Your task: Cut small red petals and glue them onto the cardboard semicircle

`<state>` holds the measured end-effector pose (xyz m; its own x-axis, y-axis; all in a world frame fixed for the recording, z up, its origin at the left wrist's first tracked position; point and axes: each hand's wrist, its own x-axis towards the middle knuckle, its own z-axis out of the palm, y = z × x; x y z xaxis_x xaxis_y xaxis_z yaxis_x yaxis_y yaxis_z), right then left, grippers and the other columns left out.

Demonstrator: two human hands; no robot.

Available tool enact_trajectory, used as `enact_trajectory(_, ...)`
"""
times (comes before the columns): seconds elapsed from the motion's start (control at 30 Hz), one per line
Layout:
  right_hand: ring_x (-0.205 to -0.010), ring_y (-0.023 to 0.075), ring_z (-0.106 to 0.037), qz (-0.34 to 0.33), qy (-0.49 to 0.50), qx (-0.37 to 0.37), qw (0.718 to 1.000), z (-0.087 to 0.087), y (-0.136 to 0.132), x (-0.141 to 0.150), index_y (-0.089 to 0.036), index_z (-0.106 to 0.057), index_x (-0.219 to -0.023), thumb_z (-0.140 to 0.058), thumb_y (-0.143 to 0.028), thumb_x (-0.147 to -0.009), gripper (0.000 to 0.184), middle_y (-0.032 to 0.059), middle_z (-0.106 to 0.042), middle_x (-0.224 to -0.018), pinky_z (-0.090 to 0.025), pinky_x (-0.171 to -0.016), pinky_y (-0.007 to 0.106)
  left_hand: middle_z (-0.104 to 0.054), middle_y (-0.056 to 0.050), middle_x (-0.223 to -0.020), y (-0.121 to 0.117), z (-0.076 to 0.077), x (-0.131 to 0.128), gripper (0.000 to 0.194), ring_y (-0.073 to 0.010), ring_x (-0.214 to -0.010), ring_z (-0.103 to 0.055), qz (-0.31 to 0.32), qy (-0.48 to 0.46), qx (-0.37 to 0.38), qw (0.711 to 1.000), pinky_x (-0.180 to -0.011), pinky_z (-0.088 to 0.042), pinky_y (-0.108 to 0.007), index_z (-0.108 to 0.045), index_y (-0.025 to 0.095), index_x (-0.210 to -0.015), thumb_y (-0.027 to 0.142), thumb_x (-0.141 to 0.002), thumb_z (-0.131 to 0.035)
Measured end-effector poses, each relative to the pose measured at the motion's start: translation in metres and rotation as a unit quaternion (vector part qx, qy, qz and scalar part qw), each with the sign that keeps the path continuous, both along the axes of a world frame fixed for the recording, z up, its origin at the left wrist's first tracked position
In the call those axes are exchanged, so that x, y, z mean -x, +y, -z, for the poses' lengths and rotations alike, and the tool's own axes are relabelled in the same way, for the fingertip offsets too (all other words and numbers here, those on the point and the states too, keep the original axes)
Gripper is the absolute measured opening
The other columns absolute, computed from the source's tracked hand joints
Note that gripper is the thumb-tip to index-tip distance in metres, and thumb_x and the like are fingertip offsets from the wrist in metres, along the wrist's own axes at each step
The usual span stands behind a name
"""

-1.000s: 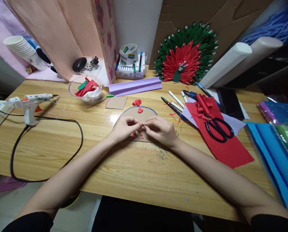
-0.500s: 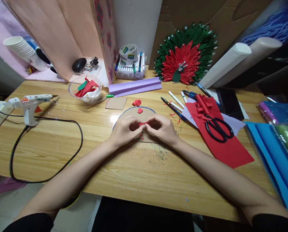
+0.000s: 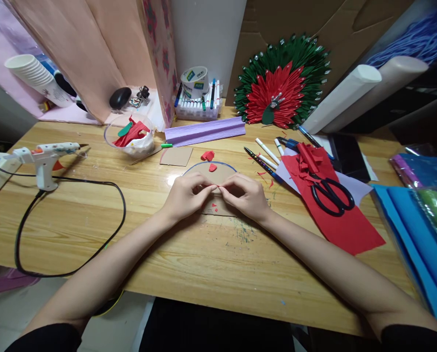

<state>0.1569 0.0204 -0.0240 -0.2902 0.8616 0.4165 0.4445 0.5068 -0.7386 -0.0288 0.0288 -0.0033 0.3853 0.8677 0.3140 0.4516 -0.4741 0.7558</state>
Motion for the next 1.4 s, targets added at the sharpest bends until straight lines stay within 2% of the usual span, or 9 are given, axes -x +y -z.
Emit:
enact_trajectory(0.2,-0.068,0.0155,-0.058,0.002,0.001,0.013,1.0,-0.0008,-0.0003,0.0004,-0.02,-0.062,-0.075,-0.057,-0.021,-0.081,0.007,0.0032,-0.064,-0.074,-0.046,-0.064,0.029,-0.067,-0.005,-0.073,0.001,-0.0013,-0.001,0.021,-0.0133,-0.065,-0.058,-0.016,-0.011,0.081,0.997,-0.062,-0.045,-0.025,-0.068,0.015,-0.076,0.03,-0.083,-0.055)
enact_trajectory(0.43,-0.068,0.0158,-0.057,0.008,0.003,0.029,1.0,-0.0003,-0.0002,0.0003,-0.02,-0.061,-0.074,-0.057,-0.02,-0.08,0.007,0.0034,-0.064,-0.074,-0.046,-0.065,0.03,-0.067,-0.004,-0.071,0.001,-0.0035,-0.0011,0.023,-0.0131,-0.065,-0.058,-0.035,-0.007,0.084,0.996,-0.062,-0.044,-0.025,-0.068,0.015,-0.073,0.031,-0.083,-0.055)
enact_trajectory(0.57,-0.066,0.0147,-0.058,0.014,0.083,0.117,0.99,0.0017,0.0043,-0.0004,-0.018,-0.061,-0.076,-0.058,-0.025,-0.081,0.01,0.003,-0.063,-0.072,-0.047,-0.063,0.029,-0.069,-0.006,-0.079,0.0021,-0.0033,-0.0007,0.024,-0.014,-0.07,-0.061,-0.036,-0.044,0.116,0.992,-0.065,-0.047,-0.025,-0.069,0.015,-0.083,0.034,-0.082,-0.056)
enact_trajectory(0.67,-0.058,0.0119,-0.056,-0.011,0.149,0.198,0.969,0.0033,0.008,-0.0006,-0.016,-0.062,-0.079,-0.058,-0.029,-0.081,0.013,0.0013,-0.062,-0.068,-0.047,-0.057,0.026,-0.069,-0.009,-0.094,0.0022,-0.0013,-0.001,0.029,-0.0155,-0.079,-0.065,-0.017,-0.113,0.157,0.981,-0.07,-0.051,-0.027,-0.066,0.014,-0.1,0.033,-0.079,-0.061)
enact_trajectory(0.73,-0.057,0.0109,-0.056,-0.031,0.154,0.22,0.963,0.0043,0.0088,-0.0007,-0.015,-0.063,-0.082,-0.058,-0.03,-0.081,0.015,0.0018,-0.063,-0.07,-0.046,-0.055,0.025,-0.069,-0.01,-0.097,0.0015,0.0,-0.0013,0.03,-0.016,-0.081,-0.065,0.0,-0.136,0.169,0.976,-0.074,-0.052,-0.028,-0.066,0.014,-0.101,0.031,-0.077,-0.064)
enact_trajectory(0.9,-0.06,0.0112,-0.057,-0.045,0.132,0.217,0.966,0.0059,0.0059,-0.0006,-0.016,-0.063,-0.088,-0.059,-0.032,-0.081,0.018,0.0045,-0.067,-0.078,-0.047,-0.056,0.025,-0.07,-0.007,-0.089,-0.0008,-0.0004,-0.0017,0.018,-0.0159,-0.081,-0.065,0.011,-0.114,0.151,0.982,-0.077,-0.052,-0.029,-0.07,0.016,-0.088,0.029,-0.078,-0.063)
enact_trajectory(1.03,-0.06,0.011,-0.058,-0.051,0.132,0.202,0.969,0.0055,0.0045,0.0001,-0.017,-0.062,-0.096,-0.063,-0.033,-0.078,0.025,0.0047,-0.066,-0.079,-0.047,-0.054,0.024,-0.071,-0.008,-0.086,0.0,-0.001,-0.003,0.019,-0.0156,-0.077,-0.066,-0.003,-0.13,0.19,0.973,-0.074,-0.054,-0.029,-0.069,0.014,-0.088,0.029,-0.077,-0.064)
enact_trajectory(1.17,-0.062,0.0118,-0.058,-0.033,0.113,0.188,0.975,0.0052,0.0043,0.0002,-0.016,-0.063,-0.088,-0.062,-0.033,-0.078,0.02,0.0043,-0.065,-0.075,-0.047,-0.054,0.024,-0.072,-0.008,-0.084,0.0015,0.0004,-0.0046,0.023,-0.0155,-0.074,-0.067,-0.01,-0.158,0.237,0.958,-0.071,-0.055,-0.029,-0.069,0.013,-0.087,0.031,-0.074,-0.066)
enact_trajectory(1.4,-0.059,0.011,-0.056,-0.039,0.135,0.204,0.969,0.006,0.005,-0.0012,-0.017,-0.062,-0.085,-0.059,-0.032,-0.081,0.016,0.0018,-0.063,-0.071,-0.046,-0.054,0.024,-0.071,-0.01,-0.087,0.0022,0.0033,-0.0052,0.028,-0.0164,-0.075,-0.067,-0.014,-0.177,0.285,0.942,-0.07,-0.055,-0.03,-0.066,0.01,-0.091,0.03,-0.071,-0.069)
